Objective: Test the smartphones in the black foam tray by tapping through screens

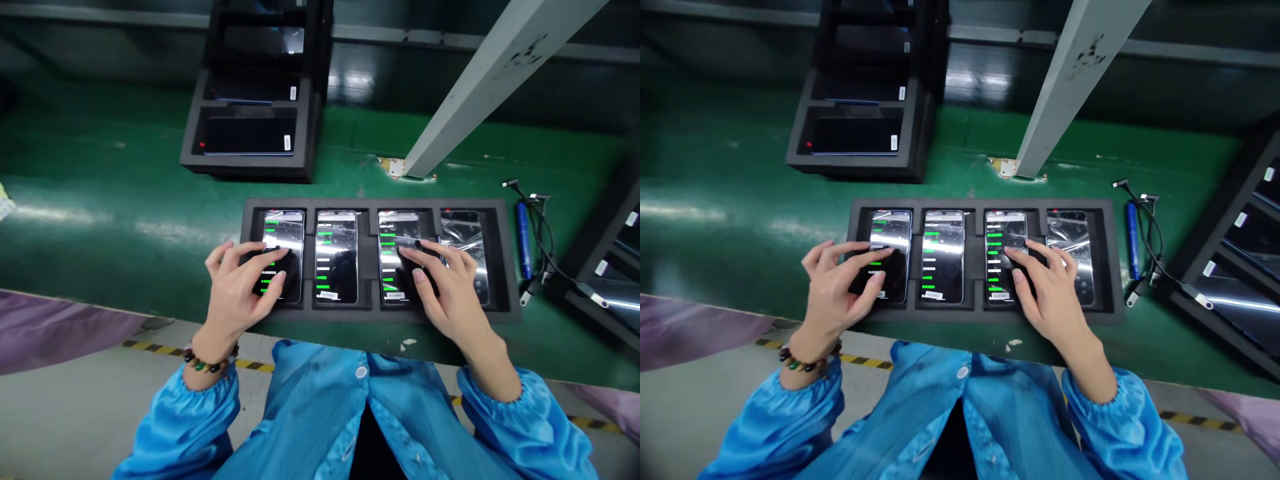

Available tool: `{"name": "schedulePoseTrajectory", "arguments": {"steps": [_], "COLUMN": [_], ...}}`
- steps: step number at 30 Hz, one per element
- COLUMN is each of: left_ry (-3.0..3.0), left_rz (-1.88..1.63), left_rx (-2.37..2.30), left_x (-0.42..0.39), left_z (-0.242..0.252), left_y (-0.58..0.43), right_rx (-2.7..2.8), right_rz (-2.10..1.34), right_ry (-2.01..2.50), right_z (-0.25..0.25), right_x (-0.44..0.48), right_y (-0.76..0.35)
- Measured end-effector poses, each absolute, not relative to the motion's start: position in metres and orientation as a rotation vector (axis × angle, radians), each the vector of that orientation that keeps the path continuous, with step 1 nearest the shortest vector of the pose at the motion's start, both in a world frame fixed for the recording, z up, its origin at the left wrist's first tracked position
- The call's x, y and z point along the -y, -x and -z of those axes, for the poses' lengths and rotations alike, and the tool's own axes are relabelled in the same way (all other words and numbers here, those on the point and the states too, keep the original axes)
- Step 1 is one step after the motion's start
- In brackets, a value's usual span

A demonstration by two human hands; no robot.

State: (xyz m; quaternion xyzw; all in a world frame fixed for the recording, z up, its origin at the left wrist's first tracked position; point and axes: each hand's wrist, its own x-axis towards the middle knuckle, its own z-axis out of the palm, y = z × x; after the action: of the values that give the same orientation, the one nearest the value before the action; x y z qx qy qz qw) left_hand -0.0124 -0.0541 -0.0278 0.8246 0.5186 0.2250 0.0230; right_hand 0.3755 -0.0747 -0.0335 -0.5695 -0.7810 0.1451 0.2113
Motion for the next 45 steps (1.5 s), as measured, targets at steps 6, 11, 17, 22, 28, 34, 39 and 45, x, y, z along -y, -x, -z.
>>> {"name": "schedulePoseTrajectory", "arguments": {"steps": [6,11,17,22,28,34,39,45], "left_ry": [-2.562,-2.531,-2.542,-2.537,-2.524,-2.487,-2.429,-2.36], "left_rz": [-0.465,-0.422,-0.39,-0.389,-0.374,-0.504,-0.683,-0.83], "left_rx": [-1.199,-1.275,-1.256,-1.265,-1.29,-1.335,-1.557,-1.666], "left_x": [0.04,0.024,0.019,0.014,0.014,0.019,0.038,0.061], "left_z": [0.019,0.019,0.018,0.02,0.021,0.014,0.011,0.031], "left_y": [-0.026,-0.032,-0.032,-0.034,-0.036,-0.023,0.012,0.043], "right_rx": [2.168,2.114,2.136,2.13,2.178,2.21,2.296,2.3], "right_rz": [-0.405,-0.39,-0.395,-0.383,-0.382,-0.37,-0.49,-0.51], "right_ry": [1.528,1.626,1.633,1.617,1.511,1.468,1.311,1.298], "right_z": [0.032,0.033,0.034,0.034,0.033,0.029,0.028,0.027], "right_x": [0.078,0.077,0.074,0.075,0.079,0.078,0.072,0.071], "right_y": [-0.379,-0.378,-0.375,-0.377,-0.382,-0.364,-0.315,-0.307]}}
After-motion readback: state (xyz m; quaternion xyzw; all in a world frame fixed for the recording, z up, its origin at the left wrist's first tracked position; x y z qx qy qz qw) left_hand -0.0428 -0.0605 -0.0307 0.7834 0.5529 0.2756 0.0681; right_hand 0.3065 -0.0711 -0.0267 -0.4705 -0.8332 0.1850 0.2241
